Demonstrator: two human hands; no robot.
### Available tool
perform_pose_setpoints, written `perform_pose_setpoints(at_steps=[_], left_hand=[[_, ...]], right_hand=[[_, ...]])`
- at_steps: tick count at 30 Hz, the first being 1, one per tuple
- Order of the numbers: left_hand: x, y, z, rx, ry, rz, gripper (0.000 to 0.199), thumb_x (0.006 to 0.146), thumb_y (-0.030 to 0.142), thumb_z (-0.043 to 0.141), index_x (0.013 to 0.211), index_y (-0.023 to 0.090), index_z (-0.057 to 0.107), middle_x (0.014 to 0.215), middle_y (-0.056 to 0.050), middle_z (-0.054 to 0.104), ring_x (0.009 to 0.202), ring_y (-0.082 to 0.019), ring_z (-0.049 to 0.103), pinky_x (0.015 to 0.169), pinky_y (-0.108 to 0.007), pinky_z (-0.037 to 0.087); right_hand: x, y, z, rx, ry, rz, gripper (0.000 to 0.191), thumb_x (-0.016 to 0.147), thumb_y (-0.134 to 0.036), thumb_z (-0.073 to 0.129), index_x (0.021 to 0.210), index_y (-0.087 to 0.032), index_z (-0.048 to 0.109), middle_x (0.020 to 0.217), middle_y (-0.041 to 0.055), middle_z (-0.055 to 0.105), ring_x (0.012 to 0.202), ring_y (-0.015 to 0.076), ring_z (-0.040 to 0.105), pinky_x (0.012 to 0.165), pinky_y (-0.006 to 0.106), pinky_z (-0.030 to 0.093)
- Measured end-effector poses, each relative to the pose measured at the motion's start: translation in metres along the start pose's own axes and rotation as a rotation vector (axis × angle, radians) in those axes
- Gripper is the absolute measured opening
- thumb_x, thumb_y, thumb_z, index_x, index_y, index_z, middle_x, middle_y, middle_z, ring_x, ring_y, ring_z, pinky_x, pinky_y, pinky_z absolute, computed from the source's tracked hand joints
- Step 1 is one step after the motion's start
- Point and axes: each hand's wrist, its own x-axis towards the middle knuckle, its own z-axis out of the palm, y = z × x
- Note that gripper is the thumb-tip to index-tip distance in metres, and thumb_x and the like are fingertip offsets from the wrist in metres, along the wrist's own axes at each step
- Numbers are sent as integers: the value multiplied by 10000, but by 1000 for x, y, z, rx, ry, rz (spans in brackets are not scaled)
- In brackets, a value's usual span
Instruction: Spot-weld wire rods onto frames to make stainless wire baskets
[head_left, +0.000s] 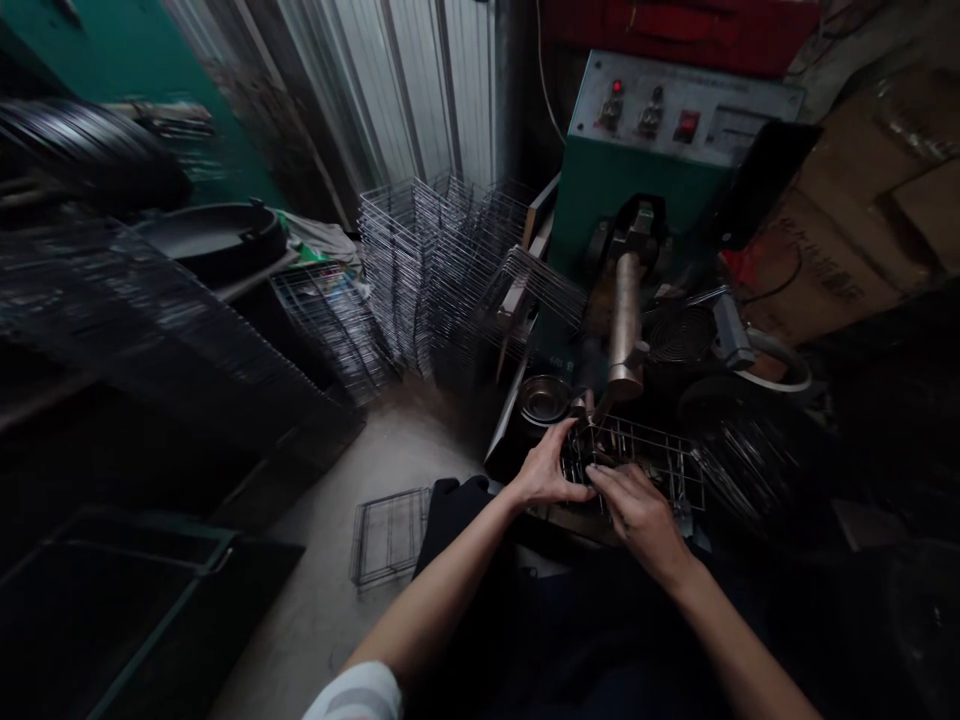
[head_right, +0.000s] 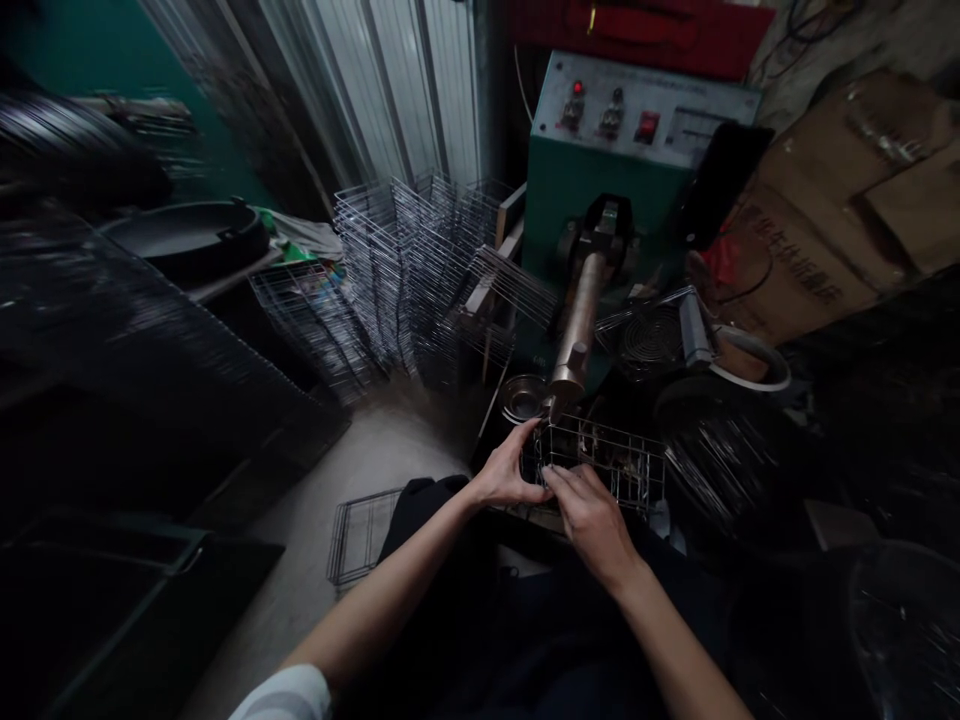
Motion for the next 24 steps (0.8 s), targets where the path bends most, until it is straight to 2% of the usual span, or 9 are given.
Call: perform_pose_setpoints(at_steps=[6,10,14,17,21,24], left_hand=[[-3,2,2,34,39,-2,1112,536,434,867,1494,265,328,1494,-109,460,1322,-333,513,1105,-489,437],[3,4,-3,82,43,-31,1102,551,454,857,1500,276,325,1473,-101,488,1305,-332,531,1097,-502,436],[22,7,-14,116,38,-65,1093,542,455,858,1488,245,352,1449,-111,514,1322,-339,516,1117,-501,418],[29,8,-18,158,51,-55,1074,558,456,845,1488,237,353,1431,-115,523,1287,-331,544,1105,-488,437],[26,8,-17,222,101,-66,1074,569,476,830,1498,254,338,1430,-113,520,1264,-334,560,1088,-487,454],[33,6,-20,232,125,-57,1092,558,495,835,1498,246,339,1443,-112,518,1274,-328,557,1090,-468,452]], right_hand=[[1,-1,0,31,26,22,404,987,-70,462,1338,-221,595,1151,82,715,1008,241,647,876,412,567],[10,1,1,44,60,56,374,995,-81,456,1309,-234,590,1138,83,700,1025,244,636,905,432,538],[27,11,7,78,119,131,186,1005,-149,485,1093,-228,628,973,75,665,928,231,623,822,388,538],[34,14,10,109,147,188,124,1002,-184,504,963,-234,610,912,55,633,879,222,616,785,365,526],[36,12,11,126,222,211,89,991,-185,531,1003,-233,606,956,51,635,899,211,628,824,347,516],[42,17,11,53,278,218,53,980,-234,574,1004,-223,620,979,67,630,929,228,615,853,366,501]])
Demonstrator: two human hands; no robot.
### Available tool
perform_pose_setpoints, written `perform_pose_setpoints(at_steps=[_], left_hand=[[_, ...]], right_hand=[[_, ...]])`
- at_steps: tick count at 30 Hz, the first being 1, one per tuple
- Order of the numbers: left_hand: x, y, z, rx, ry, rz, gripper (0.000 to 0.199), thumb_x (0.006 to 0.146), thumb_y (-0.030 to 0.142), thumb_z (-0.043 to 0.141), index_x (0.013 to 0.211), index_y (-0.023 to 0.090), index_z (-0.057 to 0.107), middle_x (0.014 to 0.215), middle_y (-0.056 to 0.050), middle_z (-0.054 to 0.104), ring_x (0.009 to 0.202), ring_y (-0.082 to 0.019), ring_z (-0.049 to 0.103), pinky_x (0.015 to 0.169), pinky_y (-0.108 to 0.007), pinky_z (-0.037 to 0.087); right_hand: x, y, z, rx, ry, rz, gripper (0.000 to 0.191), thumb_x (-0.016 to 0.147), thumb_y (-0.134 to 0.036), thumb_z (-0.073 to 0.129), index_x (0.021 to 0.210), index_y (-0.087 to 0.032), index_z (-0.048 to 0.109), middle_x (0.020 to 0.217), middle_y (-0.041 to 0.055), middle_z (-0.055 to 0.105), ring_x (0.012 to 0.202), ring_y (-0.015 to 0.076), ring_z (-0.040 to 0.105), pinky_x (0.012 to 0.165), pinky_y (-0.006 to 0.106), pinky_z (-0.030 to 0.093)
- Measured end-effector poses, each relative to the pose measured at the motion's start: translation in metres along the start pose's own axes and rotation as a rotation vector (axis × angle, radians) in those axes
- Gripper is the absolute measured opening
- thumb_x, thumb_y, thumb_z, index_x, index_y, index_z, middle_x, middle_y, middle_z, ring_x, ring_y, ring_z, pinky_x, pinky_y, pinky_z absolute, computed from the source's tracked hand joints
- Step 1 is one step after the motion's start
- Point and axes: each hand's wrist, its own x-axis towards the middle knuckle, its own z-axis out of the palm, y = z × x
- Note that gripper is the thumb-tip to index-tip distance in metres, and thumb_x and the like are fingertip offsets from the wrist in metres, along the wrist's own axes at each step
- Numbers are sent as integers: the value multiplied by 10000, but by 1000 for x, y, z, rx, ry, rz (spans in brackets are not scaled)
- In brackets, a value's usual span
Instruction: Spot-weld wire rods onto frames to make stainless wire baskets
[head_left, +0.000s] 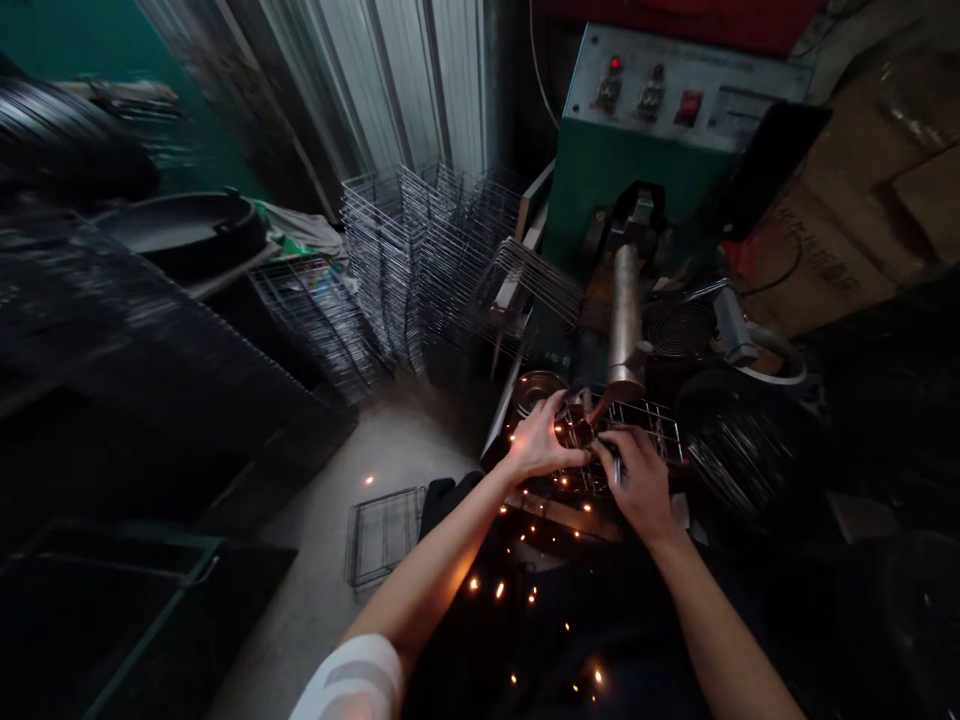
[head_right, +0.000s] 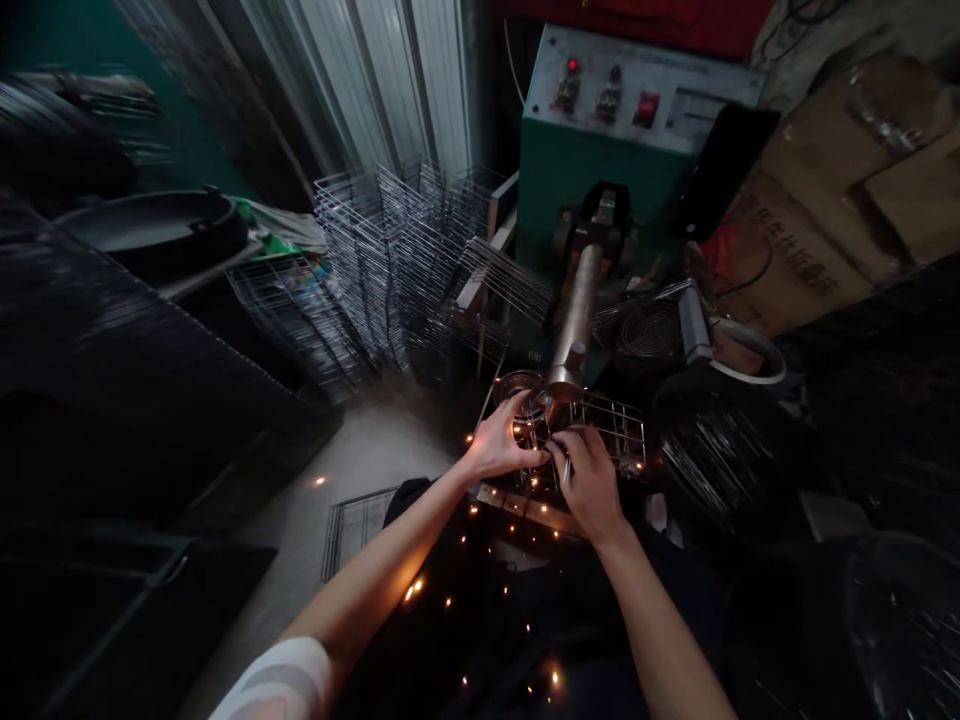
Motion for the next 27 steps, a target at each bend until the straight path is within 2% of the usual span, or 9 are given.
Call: perform_pose_setpoints(at_steps=[2,4,7,16,19,22,23,25,27], left_hand=[[11,-3,-2,-5,-19,-4,1089,549,512,840,1489,249,358,1456,-107,515,1283,-331,554,1091,-464,449],[22,-7,-5,-7,-53,-12,1104,531,533,849,1487,258,370,1469,-106,509,1298,-347,545,1095,-476,441],[34,-13,-8,1,-81,6,1140,515,550,857,1501,266,361,1486,-112,496,1319,-372,523,1101,-503,426],[46,-20,-18,-9,-147,88,1177,522,529,867,1532,293,312,1523,-113,447,1389,-379,449,1150,-520,365],[40,-53,-26,-34,-211,137,1311,467,517,901,1566,324,213,1623,-118,276,1490,-400,271,1200,-579,250],[25,-106,-17,-158,-283,12,1555,322,462,954,1590,242,82,1655,-201,106,1525,-445,84,1200,-646,154],[20,-123,-9,-244,-324,-63,1608,298,448,960,1591,222,31,1649,-229,97,1525,-444,82,1197,-647,159],[11,-149,12,-471,-425,-147,1597,343,438,952,1585,268,-36,1642,-224,145,1520,-409,171,1178,-636,232],[7,-161,32,-645,-464,-153,1531,388,408,942,1580,323,-16,1637,-195,198,1508,-376,240,1150,-616,304]], right_hand=[[7,7,0,-64,6,5,87,971,-285,595,926,-217,628,923,67,620,907,244,590,840,384,487],[14,15,-2,-82,-50,26,143,973,-303,586,867,-215,625,861,59,611,871,245,573,816,384,475],[18,25,-6,-39,-132,59,145,980,-285,557,882,-213,635,870,59,623,868,236,583,799,365,470],[19,26,-3,57,-120,80,165,986,-299,560,893,-213,666,878,54,666,852,213,626,797,345,490],[12,26,-13,124,-120,112,163,979,-326,578,950,-217,695,948,65,698,899,220,655,831,356,512],[-3,21,-28,236,-122,254,185,972,-347,588,1028,-218,708,1050,83,713,1002,240,671,887,377,529],[-9,17,-33,297,-129,328,195,972,-357,588,1034,-216,707,1064,89,717,1011,243,678,891,380,538],[-22,6,-38,434,-116,486,217,958,-391,610,1032,-204,690,1060,101,728,951,242,707,853,378,571],[-33,-7,-38,550,-73,615,254,916,-429,667,1011,-193,655,999,104,742,806,227,728,759,361,604]])
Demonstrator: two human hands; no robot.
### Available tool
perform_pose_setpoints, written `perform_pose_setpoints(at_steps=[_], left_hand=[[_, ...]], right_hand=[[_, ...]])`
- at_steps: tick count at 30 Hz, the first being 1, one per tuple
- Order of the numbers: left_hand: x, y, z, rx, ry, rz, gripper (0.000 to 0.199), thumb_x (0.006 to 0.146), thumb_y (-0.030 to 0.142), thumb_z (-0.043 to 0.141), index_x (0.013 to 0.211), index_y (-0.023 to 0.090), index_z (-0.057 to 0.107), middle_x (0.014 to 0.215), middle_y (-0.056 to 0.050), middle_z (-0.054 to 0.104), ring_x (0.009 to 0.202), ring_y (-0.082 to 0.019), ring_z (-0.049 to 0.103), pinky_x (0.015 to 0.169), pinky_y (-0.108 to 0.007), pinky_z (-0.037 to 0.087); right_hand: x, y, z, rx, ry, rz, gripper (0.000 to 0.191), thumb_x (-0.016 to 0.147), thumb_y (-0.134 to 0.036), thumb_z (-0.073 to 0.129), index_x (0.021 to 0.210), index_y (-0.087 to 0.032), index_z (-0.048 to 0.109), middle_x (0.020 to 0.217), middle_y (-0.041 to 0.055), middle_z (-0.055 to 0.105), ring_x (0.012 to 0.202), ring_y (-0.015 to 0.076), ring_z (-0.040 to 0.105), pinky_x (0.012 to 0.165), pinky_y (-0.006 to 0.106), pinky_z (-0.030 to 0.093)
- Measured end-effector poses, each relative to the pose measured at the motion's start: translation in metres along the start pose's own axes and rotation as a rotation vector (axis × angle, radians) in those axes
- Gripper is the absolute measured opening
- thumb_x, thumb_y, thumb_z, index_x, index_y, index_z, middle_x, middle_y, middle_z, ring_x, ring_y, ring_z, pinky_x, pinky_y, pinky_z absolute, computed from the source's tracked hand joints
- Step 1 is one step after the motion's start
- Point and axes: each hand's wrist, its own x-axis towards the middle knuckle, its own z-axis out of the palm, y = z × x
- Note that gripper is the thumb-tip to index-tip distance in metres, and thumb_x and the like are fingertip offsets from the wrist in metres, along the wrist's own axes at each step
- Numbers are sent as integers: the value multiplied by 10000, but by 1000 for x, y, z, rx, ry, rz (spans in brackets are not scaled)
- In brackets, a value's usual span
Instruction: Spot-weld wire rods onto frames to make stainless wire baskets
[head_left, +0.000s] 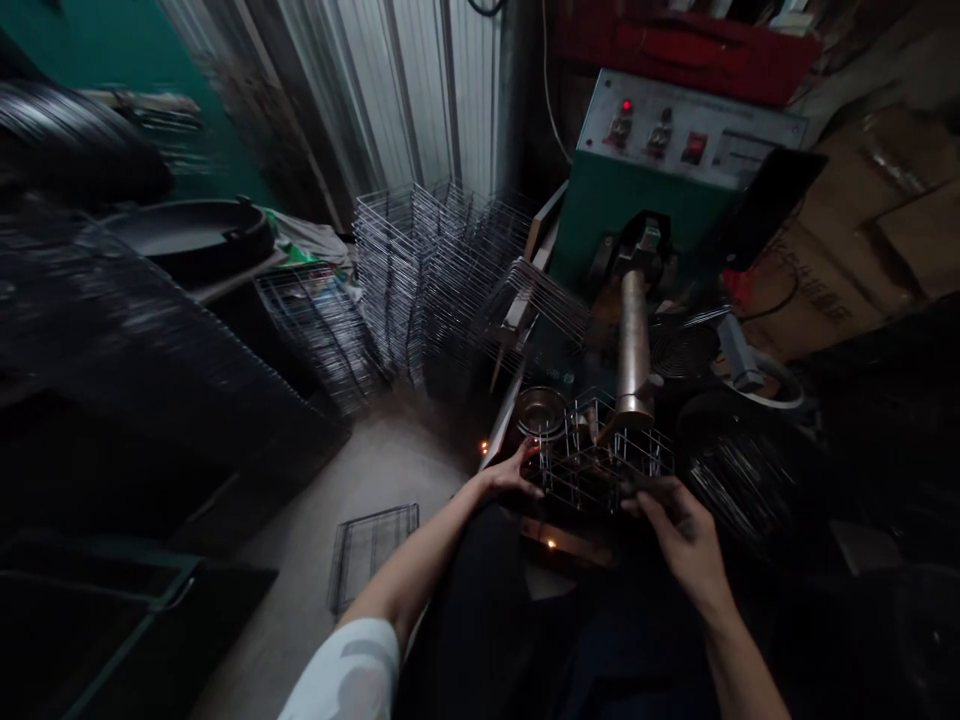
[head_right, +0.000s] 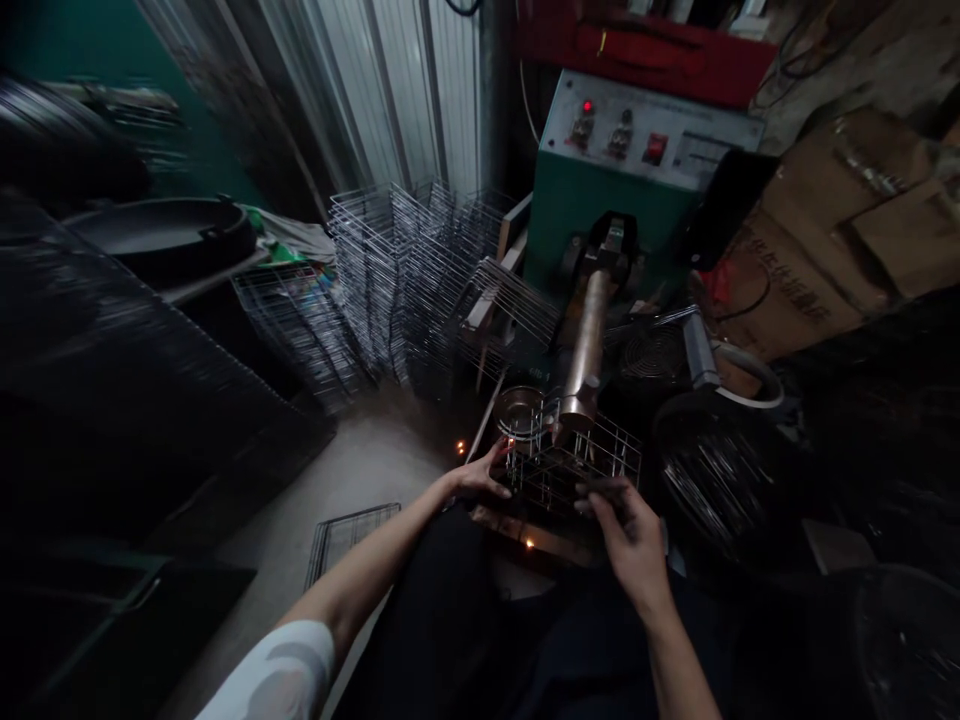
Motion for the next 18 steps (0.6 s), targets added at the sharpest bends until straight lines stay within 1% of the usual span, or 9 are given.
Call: perform_pose_setpoints(at_steps=[2,4,6,9,11,13,16,17,18], left_hand=[[5,-8,10,-68,-1,37,1485,403,368,937,1577,345,27,1636,-175,214,1507,-361,251,1131,-602,343],[6,-6,18,-100,-4,51,1482,407,353,934,1575,356,21,1645,-166,190,1508,-362,248,1104,-617,370],[3,0,23,-161,-12,46,1455,438,379,921,1566,389,2,1654,-158,168,1488,-363,302,1071,-626,402],[-3,14,22,-229,41,71,1378,474,396,911,1554,389,54,1637,-173,218,1423,-342,421,1067,-583,429],[-10,28,15,-212,91,104,1361,457,372,923,1540,354,100,1623,-190,237,1404,-337,444,1072,-562,433],[-23,44,5,-141,151,141,1344,429,350,933,1519,303,148,1596,-207,274,1386,-340,457,1079,-556,430],[-56,71,-8,53,220,216,1220,432,330,930,1453,236,269,1482,-188,432,1345,-320,496,1132,-529,381],[-69,79,-9,117,208,240,1183,438,322,928,1434,228,297,1443,-171,474,1337,-313,504,1150,-518,362],[-81,86,-8,170,183,259,1163,441,316,926,1425,227,313,1423,-159,494,1333,-312,509,1157,-510,354]], right_hand=[[-12,-1,7,87,41,61,296,864,-450,728,964,-197,611,897,86,748,659,199,709,643,327,606],[-21,0,13,127,52,100,323,838,-460,755,918,-206,573,816,63,740,572,172,672,553,287,578],[-26,1,16,138,40,124,337,835,-470,757,899,-210,553,784,53,730,533,154,641,503,259,542],[-31,-1,17,153,21,151,354,826,-479,763,885,-207,544,748,46,715,499,136,605,468,239,506],[-34,-4,16,189,11,172,360,821,-478,766,879,-205,539,722,35,701,470,118,576,439,218,475],[-40,-9,13,241,-10,208,367,814,-479,771,881,-204,537,676,12,674,415,93,525,391,190,419],[-51,-19,4,340,-100,295,370,806,-490,769,903,-202,558,589,-27,614,312,57,410,316,159,308],[-55,-23,1,379,-150,316,366,810,-502,757,910,-200,575,577,-27,605,302,59,404,307,161,302],[-58,-28,-2,418,-208,315,376,812,-528,740,923,-196,602,594,-10,619,317,76,442,315,176,339]])
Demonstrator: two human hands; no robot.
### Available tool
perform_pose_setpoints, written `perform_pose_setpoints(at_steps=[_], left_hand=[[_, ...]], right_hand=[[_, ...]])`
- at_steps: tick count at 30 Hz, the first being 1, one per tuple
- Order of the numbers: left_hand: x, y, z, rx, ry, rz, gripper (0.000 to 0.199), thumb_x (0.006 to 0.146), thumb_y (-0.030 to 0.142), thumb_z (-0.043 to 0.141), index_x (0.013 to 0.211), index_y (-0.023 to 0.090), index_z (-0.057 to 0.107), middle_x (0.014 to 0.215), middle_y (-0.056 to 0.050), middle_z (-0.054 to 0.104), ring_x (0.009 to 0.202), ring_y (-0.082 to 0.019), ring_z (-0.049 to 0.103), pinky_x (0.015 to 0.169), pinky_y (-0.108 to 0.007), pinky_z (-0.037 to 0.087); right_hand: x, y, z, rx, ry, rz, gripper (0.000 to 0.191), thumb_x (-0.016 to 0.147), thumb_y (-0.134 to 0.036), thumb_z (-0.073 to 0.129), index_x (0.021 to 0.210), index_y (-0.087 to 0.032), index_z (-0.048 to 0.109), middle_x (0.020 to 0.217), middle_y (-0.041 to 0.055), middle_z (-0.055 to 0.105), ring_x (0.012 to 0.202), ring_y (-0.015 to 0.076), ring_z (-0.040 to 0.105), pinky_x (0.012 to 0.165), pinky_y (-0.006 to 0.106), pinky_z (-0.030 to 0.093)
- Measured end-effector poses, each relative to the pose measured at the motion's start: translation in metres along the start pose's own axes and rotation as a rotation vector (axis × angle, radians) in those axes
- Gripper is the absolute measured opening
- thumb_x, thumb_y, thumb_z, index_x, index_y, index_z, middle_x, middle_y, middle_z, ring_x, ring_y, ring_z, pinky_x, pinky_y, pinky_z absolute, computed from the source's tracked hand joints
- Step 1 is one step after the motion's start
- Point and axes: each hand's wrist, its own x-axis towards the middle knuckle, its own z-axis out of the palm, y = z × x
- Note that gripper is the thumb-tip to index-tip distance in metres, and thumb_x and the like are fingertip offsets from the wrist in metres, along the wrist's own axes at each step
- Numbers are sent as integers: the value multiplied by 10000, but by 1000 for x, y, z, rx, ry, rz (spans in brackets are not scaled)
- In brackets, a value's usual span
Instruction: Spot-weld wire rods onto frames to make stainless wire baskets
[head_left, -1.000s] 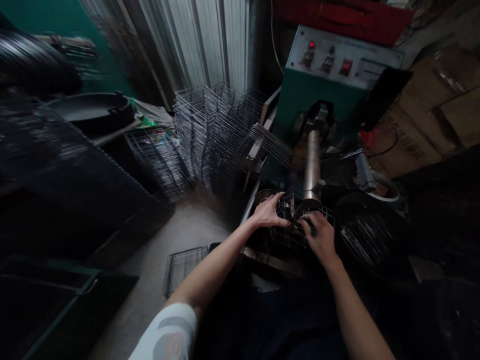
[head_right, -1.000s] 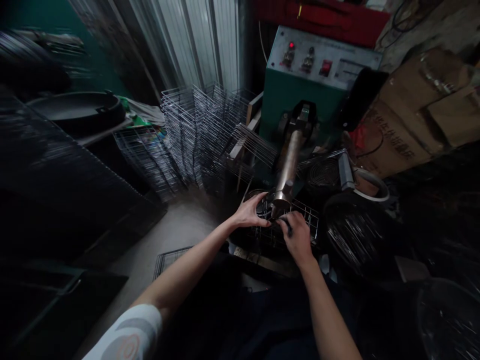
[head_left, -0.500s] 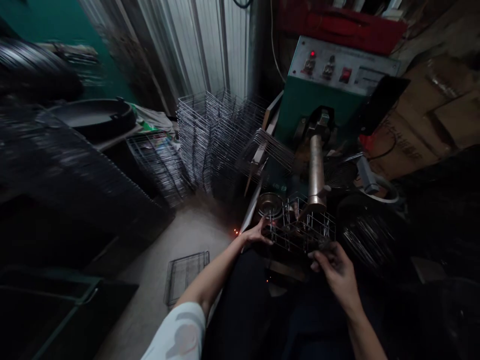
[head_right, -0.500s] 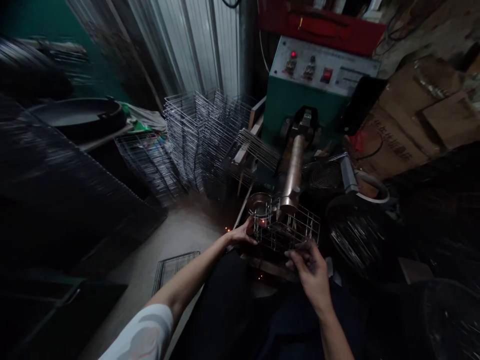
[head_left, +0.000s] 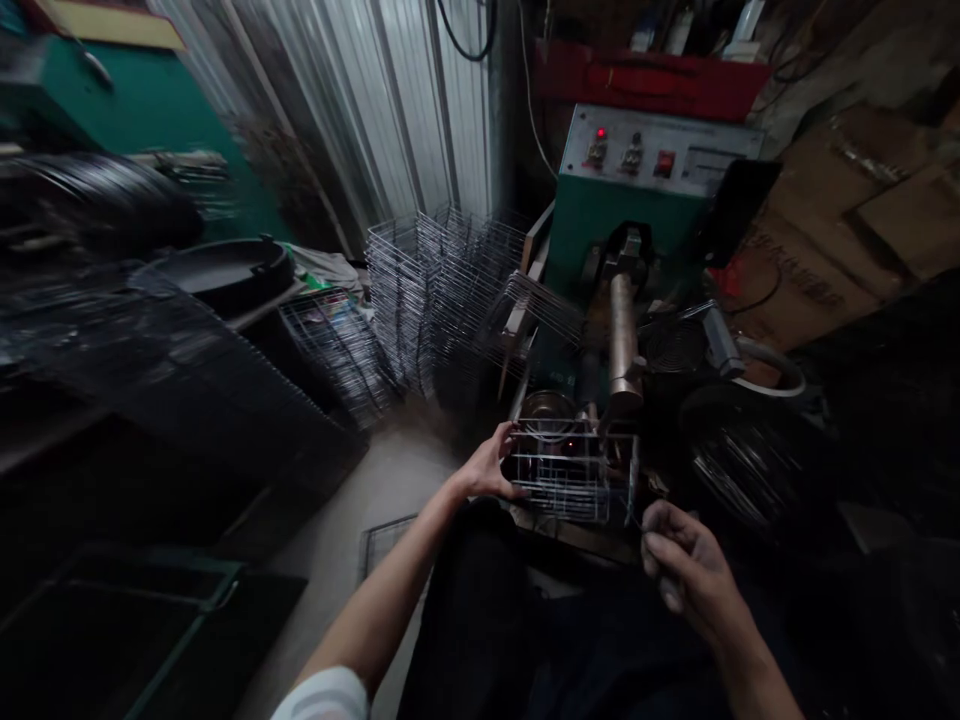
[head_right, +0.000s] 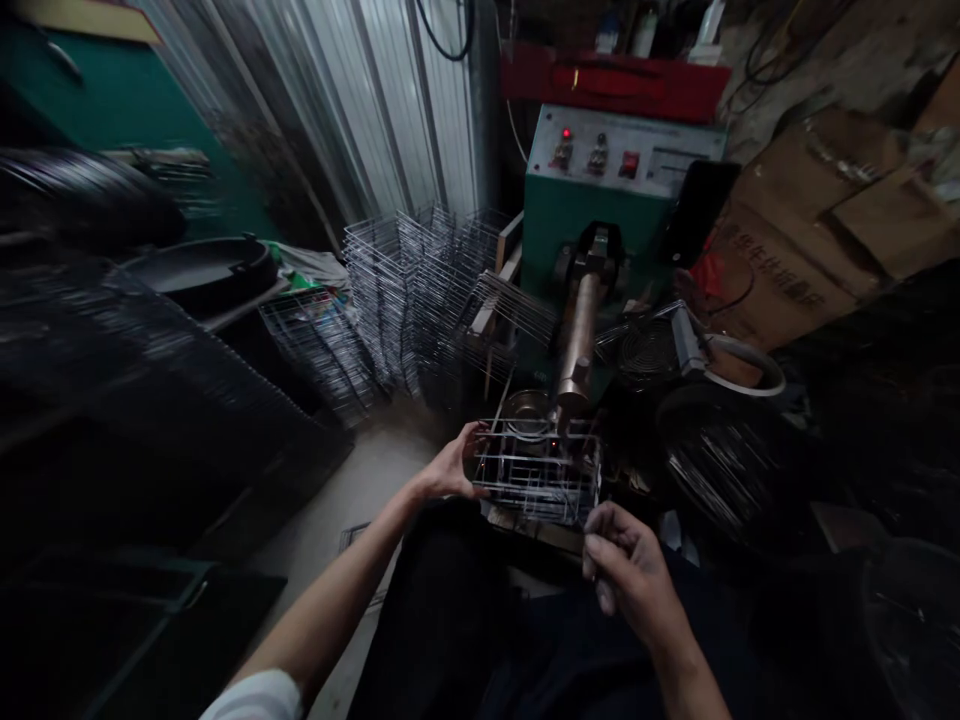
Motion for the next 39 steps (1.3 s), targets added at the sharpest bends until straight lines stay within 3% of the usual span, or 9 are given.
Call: perform_pose_setpoints(at_steps=[3,5,7,11,16,21,29,35,39], left_hand=[[-17,27,8,123,-59,22,1198,427,337,928,1446,235,307,1452,-156,474,1337,-335,504,1128,-492,401],[-16,41,24,237,-47,23,1227,418,379,927,1464,236,300,1474,-154,454,1341,-352,493,1106,-492,427],[-7,51,45,365,-25,52,1224,424,415,917,1472,244,307,1465,-136,463,1335,-355,495,1109,-494,425],[13,62,84,508,0,116,1185,452,439,888,1473,254,317,1414,-114,488,1287,-356,530,1082,-495,453],[17,57,104,507,66,118,1199,449,441,880,1470,214,295,1427,-146,467,1285,-359,530,1076,-498,460],[16,56,109,472,53,119,1176,467,412,867,1475,227,290,1437,-138,461,1286,-354,533,1078,-496,459],[22,48,110,432,28,128,1224,434,404,905,1485,253,294,1448,-129,461,1297,-356,522,1076,-506,456],[25,49,109,397,78,122,1177,440,360,907,1460,256,328,1419,-127,494,1273,-361,539,1053,-528,473],[25,45,111,299,169,126,963,492,345,893,1335,271,432,1288,-73,574,1175,-298,605,922,-430,565]], right_hand=[[-5,-14,5,-36,-226,-83,453,828,-592,683,1015,-180,692,795,85,712,580,203,673,536,318,571],[1,-21,12,-245,-282,-192,383,888,-534,648,1050,-195,722,910,96,731,776,245,711,716,372,597],[14,-22,19,-520,-228,-339,234,960,-406,594,996,-219,730,903,67,727,817,220,694,754,341,576],[41,-7,16,-928,-139,-682,200,996,-222,506,1017,-215,704,916,69,719,855,221,661,791,361,565],[45,18,-2,-1251,-117,-891,411,939,-77,489,1309,-192,627,1153,116,717,1017,263,643,878,448,580],[38,23,-5,-1221,-105,-954,456,955,-61,479,1373,-210,584,1166,99,720,999,246,654,882,435,588],[42,23,-3,-1097,-107,-949,345,971,-77,492,1256,-200,642,1090,90,735,967,229,667,855,403,590],[50,20,-3,-1029,-87,-953,322,966,-83,514,1218,-218,661,1051,80,737,944,236,668,824,395,588],[58,18,-4,-1013,-73,-948,326,962,-72,519,1213,-224,661,1048,75,734,952,240,663,823,401,585]])
